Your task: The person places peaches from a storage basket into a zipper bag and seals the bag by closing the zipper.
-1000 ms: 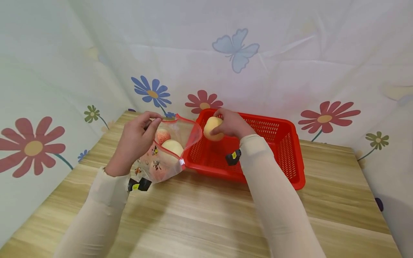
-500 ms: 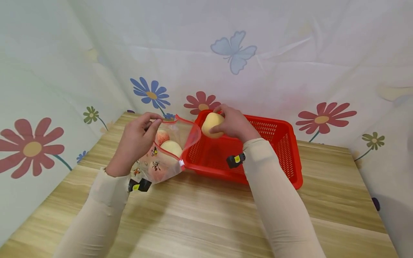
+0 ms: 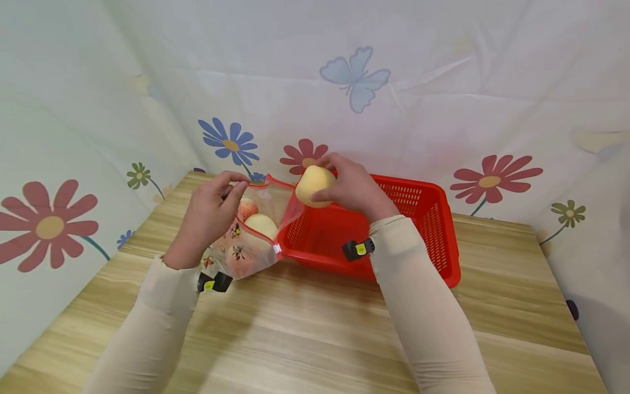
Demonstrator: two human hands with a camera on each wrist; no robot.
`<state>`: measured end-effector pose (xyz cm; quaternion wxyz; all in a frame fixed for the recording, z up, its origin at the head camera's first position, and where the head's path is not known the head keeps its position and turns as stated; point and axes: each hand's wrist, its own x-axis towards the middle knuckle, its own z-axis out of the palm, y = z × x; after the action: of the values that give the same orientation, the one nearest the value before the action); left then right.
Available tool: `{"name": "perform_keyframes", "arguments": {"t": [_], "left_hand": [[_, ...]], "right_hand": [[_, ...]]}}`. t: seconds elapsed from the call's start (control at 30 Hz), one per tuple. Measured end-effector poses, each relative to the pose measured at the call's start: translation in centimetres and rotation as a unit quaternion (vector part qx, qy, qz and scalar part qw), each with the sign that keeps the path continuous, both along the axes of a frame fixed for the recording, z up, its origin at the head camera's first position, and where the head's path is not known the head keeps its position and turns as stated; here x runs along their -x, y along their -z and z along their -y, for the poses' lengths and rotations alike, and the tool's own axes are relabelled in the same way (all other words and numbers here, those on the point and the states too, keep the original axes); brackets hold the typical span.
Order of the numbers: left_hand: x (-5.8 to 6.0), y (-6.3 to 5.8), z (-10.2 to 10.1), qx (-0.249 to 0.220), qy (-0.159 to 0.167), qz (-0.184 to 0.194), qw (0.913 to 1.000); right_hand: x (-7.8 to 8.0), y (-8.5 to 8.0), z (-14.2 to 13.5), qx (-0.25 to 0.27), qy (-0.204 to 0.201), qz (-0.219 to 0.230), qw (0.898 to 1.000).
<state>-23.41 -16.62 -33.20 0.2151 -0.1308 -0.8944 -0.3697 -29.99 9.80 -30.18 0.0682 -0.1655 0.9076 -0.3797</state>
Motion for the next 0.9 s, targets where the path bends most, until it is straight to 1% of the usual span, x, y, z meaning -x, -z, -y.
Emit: {"name": "perform_keyframes", "arguments": {"t": [0.27,0.43,0.6,0.9], "left_hand": [[0.0,-0.1,-0.1,0.0,-0.003,0.0,1.0],[0.0,-0.1,-0.2,0.001,-0.01,0.007,0.9999],[0.0,-0.1,-0.1,0.001,-0.015,0.007,0.9999],[0.1,0.0,-0.1,-0.004,-0.012,-0.003,0.9999]], "right_hand": [[-1.1,-0.4,0.7,0.01,-0.018,-0.019,1.0],[-1.7,-0.4,1.2,0.015,-0.043,-0.025,0.999],[-1.9,0.0,2.0,0.01,-0.064,-0.033,0.997],[-2.4,1.1,4.1,0.01,-0.089,-0.042,0.995]]}}
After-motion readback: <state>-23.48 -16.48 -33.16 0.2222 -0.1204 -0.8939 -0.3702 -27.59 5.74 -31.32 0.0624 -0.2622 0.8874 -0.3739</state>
